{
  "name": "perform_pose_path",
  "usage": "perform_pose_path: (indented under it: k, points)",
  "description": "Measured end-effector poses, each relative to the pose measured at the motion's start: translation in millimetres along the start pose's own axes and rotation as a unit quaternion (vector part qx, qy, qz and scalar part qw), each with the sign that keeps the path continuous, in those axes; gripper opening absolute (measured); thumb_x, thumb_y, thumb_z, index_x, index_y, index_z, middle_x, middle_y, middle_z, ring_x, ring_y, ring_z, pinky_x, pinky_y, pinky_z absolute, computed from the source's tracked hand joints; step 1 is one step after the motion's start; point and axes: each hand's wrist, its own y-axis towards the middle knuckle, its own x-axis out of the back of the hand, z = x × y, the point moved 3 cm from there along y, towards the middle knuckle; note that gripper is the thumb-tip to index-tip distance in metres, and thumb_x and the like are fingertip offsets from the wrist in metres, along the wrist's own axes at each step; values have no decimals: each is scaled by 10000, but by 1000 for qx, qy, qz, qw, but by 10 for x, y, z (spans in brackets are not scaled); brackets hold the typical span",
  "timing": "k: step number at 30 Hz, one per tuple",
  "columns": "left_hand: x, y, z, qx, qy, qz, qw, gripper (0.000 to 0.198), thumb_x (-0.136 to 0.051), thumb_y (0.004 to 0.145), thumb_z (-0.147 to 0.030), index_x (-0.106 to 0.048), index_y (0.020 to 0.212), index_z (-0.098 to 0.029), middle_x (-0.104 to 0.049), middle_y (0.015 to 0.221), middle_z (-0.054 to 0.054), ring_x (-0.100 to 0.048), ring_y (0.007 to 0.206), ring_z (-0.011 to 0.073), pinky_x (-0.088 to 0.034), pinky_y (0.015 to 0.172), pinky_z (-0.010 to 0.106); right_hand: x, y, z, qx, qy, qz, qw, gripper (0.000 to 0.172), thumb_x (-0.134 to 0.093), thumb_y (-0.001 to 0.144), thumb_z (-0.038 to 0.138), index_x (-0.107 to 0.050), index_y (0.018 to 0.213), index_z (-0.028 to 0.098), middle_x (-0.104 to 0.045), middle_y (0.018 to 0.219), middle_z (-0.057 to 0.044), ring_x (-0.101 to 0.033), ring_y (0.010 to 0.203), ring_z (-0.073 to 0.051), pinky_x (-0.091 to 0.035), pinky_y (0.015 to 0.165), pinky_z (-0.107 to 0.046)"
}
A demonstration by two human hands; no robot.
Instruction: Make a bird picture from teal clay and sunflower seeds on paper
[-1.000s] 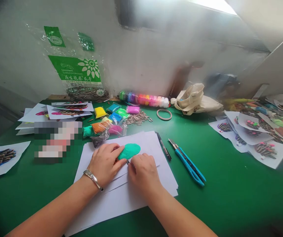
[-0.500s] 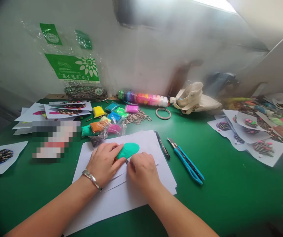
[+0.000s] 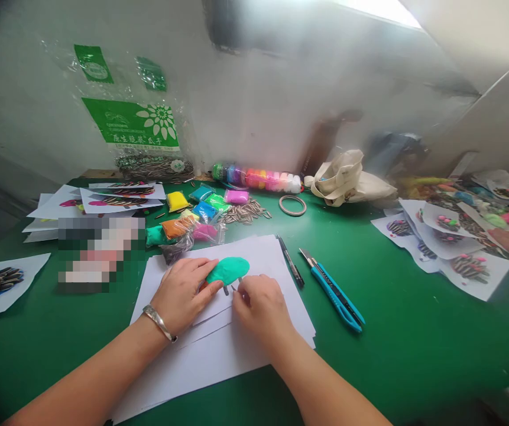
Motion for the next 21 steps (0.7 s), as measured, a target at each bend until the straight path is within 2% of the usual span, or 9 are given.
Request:
perform_pose_path:
  k: [4,8,13,16,21]
  points:
    - [-19,12,-13,2,15,-7,1000,377,-589,838,-374,-610,1181,-220,-626,1133,51,-516,1026,272,-417,884,425,-25,-6,18,24,-37,16,999,173,-524,780,171,-492,610,177,-563,604,3,-457,625,-139,-277,636,-273]
    - [-40,10,-35,0,31,-13,999,361,-588,836,-379,-614,1169,-243,-620,1133,47,-513,1024,274,-423,853,429,-32,-8,0,1,-12,20,1000,141,-524,792,190,-521,652,177,-573,627,3,-473,635,-136,-283,633,-267]
    - [-39,2,-39,6,35,-13,999,348,-582,840,-390,-626,1147,-234,-623,1117,47,-513,1019,271,-413,866,423,-34,-6,38,15,-34,33,999,172,-510,782,171,-495,611,175,-563,606,5,-453,622,-137,-281,638,-280]
    - [-37,1,-44,7,31,-13,999,353,-568,848,-412,-620,1153,-241,-624,1117,43,-513,1019,269,-413,858,420,29,11,-2,-17,21,42,999,157,-517,791,191,-512,634,181,-566,632,10,-470,636,-134,-309,637,-265]
    - [-35,16,-58,9,37,-25,999,392,-585,827,-450,-618,1151,-232,-632,1113,53,-512,1020,277,-409,860,429,233,49,-238,-126,129,16,984,167,-532,821,290,-558,683,199,-531,617,30,-476,600,-118,-348,570,-227]
